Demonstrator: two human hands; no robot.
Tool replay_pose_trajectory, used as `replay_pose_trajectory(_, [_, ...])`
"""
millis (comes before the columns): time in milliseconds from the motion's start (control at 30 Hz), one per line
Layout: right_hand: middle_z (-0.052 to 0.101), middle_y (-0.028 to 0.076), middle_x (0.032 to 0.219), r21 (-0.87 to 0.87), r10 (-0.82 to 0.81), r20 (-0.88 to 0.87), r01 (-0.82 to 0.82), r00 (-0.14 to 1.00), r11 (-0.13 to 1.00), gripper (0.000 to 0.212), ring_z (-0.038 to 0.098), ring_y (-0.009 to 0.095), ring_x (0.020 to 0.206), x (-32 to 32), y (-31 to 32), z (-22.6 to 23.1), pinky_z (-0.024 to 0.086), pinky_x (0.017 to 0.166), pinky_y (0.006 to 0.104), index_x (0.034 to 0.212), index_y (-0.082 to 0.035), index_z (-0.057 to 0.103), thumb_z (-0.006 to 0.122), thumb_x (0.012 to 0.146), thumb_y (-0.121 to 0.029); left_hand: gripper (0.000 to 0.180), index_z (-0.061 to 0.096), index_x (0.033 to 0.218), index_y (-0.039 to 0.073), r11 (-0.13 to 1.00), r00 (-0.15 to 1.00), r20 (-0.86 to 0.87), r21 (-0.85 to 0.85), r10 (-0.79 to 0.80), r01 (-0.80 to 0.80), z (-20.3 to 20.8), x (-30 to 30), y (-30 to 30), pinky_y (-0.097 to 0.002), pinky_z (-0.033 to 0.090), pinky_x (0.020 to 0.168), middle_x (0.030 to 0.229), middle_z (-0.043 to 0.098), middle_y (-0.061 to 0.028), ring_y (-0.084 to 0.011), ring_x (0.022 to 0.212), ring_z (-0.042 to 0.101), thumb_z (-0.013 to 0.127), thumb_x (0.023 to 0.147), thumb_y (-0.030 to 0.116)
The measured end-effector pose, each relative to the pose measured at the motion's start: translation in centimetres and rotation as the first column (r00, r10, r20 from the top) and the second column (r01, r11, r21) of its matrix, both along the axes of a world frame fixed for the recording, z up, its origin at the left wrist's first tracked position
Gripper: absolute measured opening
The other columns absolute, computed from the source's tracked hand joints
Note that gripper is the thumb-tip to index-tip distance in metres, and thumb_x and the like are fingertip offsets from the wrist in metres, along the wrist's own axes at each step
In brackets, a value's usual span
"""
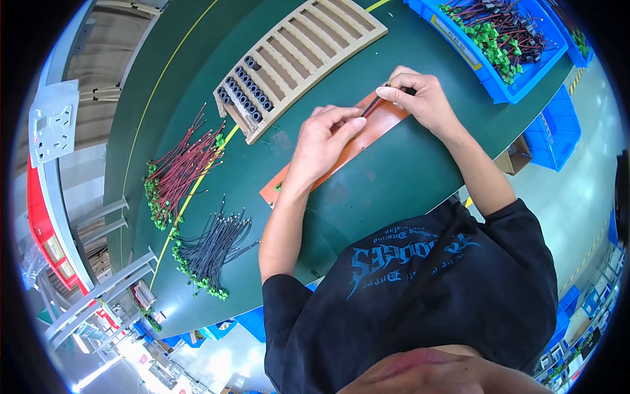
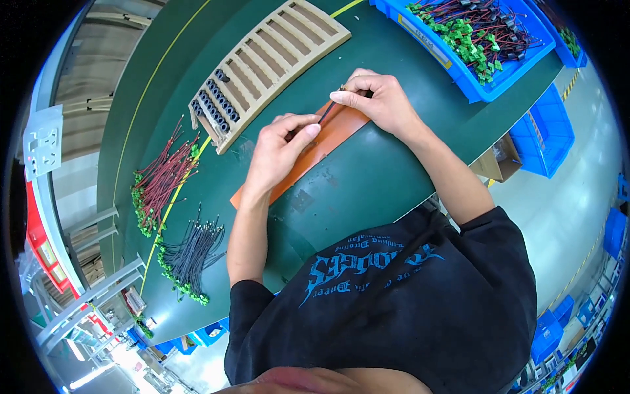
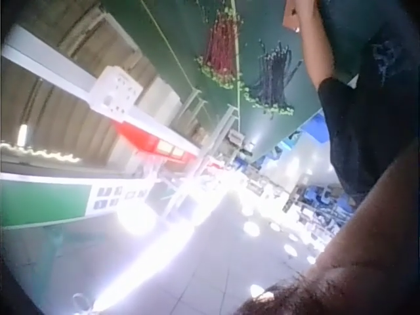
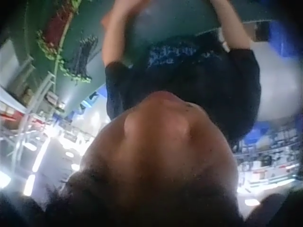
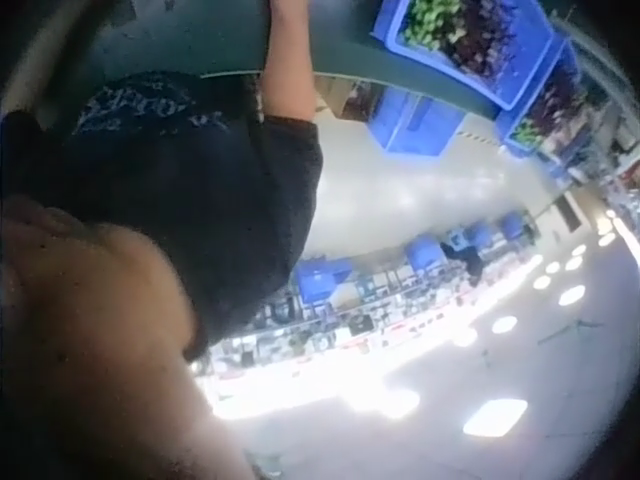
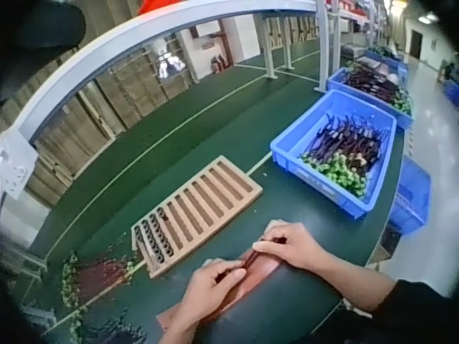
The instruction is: The person assembles wires and small electronic components by hand on a production line bench, taking them from storage bins and connecting them together.
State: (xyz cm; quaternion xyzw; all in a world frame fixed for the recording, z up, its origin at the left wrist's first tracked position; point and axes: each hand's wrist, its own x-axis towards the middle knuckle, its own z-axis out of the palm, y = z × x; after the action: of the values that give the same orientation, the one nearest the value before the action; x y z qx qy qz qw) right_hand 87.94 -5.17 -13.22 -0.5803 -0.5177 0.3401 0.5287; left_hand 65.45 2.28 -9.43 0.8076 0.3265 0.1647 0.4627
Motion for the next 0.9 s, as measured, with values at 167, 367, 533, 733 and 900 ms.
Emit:
replay_pose_trajectory(167, [0.065,0.001,0.079,-0.072,-0.049,-0.2,0.035,0.979,0.997,0.019,0.053,0.006,0.066,-0.6,-1.2,1.8,0.042,0.055,0.0226,0.087,0.0,0.075,0.075,0.092,-0.018,0.02,0.074,0.097,-0.001,0.935,0.985,0.16,-0.354,0.069,-0.008,-0.9,2.0,-0.4,-0.025,0.047,0.069,0.081,0.069,-0.0036,-0.0096,0.074,0.059,0.068,0.097,0.019])
replay_pose_trajectory(367, [0.068,0.005,0.083,-0.134,-0.033,-0.65,-0.072,0.759,0.988,0.022,0.06,0.007,0.069,-1.3,-1.4,1.3,0.044,0.049,0.0182,0.107,0.0,0.071,0.069,0.097,-0.019,0.019,0.074,0.095,-0.001,0.85,0.956,0.227,-0.526,0.187,-0.042,-1.1,2.8,-0.6,-0.0226,0.045,0.062,0.078,0.068,-0.004,-0.0087,0.07,0.059,0.069,0.096,0.017])
replay_pose_trajectory(533, [0.069,0.005,0.085,-0.154,-0.045,-0.691,-0.087,0.722,0.984,0.021,0.063,0.008,0.074,-1.3,-1.6,0.9,0.048,0.052,0.0199,0.108,0.0,0.071,0.067,0.098,-0.018,0.02,0.074,0.096,-0.002,0.833,0.951,0.226,-0.551,0.21,-0.053,-1.6,2.6,-0.4,-0.0239,0.046,0.065,0.079,0.068,-0.0039,-0.0095,0.071,0.059,0.069,0.096,0.018])
replay_pose_trajectory(733, [0.07,0.006,0.092,-0.14,-0.038,-0.668,-0.076,0.744,0.987,0.021,0.066,0.01,0.079,-1.9,-1.2,0.4,0.052,0.055,0.0212,0.109,0.0,0.069,0.066,0.099,-0.018,0.018,0.075,0.1,-0.002,0.793,0.987,0.153,-0.607,0.048,0.056,-0.7,2.8,2.6,-0.024,0.05,0.069,0.084,0.07,-0.0037,-0.009,0.076,0.061,0.071,0.093,0.014])
replay_pose_trajectory(900, [0.071,0.006,0.093,-0.11,-0.007,-0.654,-0.086,0.756,0.99,0.021,0.067,0.01,0.083,-2.0,-0.7,-0.5,0.055,0.059,0.0216,0.107,0.0,0.069,0.067,0.098,-0.019,0.018,0.076,0.097,-0.002,0.831,0.996,0.082,-0.552,-0.026,0.067,0.0,2.8,4.3,-0.0243,0.05,0.066,0.082,0.071,-0.0047,-0.0083,0.073,0.061,0.075,0.09,0.015])
